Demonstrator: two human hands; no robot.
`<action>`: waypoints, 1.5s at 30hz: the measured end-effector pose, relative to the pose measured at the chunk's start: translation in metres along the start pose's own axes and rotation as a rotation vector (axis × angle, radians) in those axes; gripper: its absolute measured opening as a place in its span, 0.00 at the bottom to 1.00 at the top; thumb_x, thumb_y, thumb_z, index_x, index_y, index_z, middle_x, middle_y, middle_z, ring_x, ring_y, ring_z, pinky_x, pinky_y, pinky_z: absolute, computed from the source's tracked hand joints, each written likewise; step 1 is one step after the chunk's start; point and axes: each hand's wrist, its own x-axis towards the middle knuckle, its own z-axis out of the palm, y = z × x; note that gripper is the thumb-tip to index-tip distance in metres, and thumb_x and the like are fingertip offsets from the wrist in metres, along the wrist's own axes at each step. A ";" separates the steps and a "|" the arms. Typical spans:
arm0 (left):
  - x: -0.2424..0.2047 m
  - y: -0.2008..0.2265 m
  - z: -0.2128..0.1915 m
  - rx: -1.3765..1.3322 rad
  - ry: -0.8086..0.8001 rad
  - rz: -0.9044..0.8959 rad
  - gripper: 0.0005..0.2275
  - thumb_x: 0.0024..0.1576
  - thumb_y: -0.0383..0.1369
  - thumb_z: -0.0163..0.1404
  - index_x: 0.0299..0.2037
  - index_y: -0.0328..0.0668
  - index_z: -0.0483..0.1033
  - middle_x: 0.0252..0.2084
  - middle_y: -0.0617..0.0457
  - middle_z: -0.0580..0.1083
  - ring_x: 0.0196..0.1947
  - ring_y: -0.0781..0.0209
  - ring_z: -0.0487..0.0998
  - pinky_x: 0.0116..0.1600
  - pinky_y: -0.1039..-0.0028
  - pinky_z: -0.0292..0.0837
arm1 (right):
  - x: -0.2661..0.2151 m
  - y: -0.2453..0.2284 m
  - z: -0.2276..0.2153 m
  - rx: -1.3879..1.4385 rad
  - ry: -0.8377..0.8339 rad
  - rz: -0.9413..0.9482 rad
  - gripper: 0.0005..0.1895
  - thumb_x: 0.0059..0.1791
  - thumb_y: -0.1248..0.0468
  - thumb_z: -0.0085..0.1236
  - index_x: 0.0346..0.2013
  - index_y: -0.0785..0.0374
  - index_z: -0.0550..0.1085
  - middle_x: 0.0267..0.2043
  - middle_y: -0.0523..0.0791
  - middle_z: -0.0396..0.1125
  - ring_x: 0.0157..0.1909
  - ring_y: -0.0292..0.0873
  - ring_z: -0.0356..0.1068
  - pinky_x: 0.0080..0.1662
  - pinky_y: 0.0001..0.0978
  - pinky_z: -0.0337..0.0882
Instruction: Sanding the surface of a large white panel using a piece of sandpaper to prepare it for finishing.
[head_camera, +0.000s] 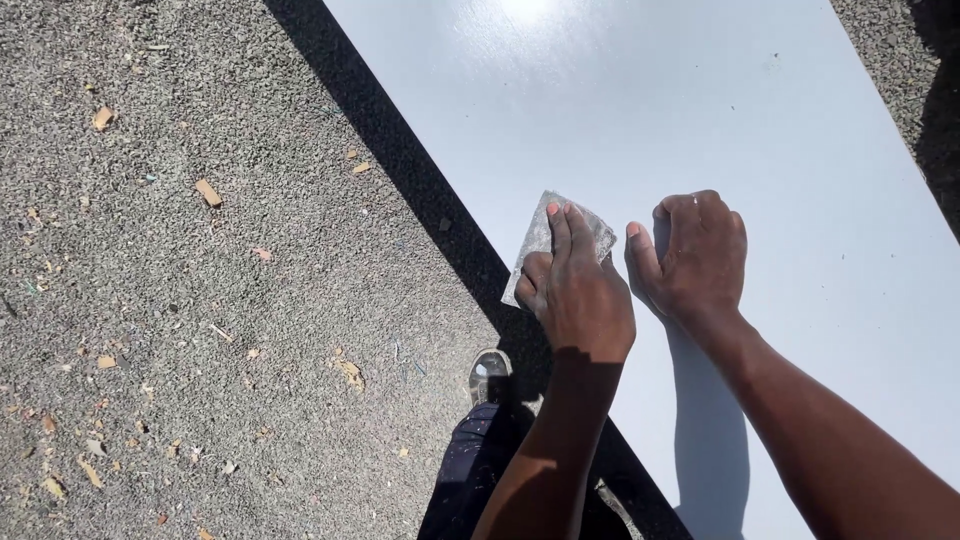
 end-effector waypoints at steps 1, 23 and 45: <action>-0.009 -0.003 0.001 -0.001 -0.036 -0.018 0.30 0.56 0.26 0.47 0.73 0.41 0.58 0.78 0.47 0.55 0.57 0.42 0.65 0.60 0.52 0.48 | 0.000 0.000 0.000 0.005 0.015 0.002 0.26 0.57 0.45 0.48 0.44 0.66 0.78 0.34 0.50 0.65 0.36 0.49 0.73 0.39 0.37 0.69; -0.014 -0.003 0.006 -0.002 -0.017 -0.066 0.30 0.56 0.27 0.48 0.73 0.40 0.59 0.78 0.47 0.56 0.56 0.37 0.67 0.57 0.54 0.52 | -0.004 0.010 0.020 0.048 0.119 -0.031 0.23 0.55 0.46 0.49 0.43 0.63 0.76 0.34 0.49 0.63 0.35 0.48 0.71 0.37 0.37 0.67; -0.018 -0.013 0.008 0.028 -0.137 -0.028 0.30 0.58 0.29 0.46 0.74 0.44 0.56 0.79 0.50 0.52 0.52 0.44 0.69 0.58 0.57 0.53 | 0.001 -0.001 0.007 -0.002 -0.048 0.080 0.24 0.54 0.44 0.48 0.46 0.62 0.77 0.38 0.49 0.67 0.40 0.48 0.72 0.42 0.37 0.69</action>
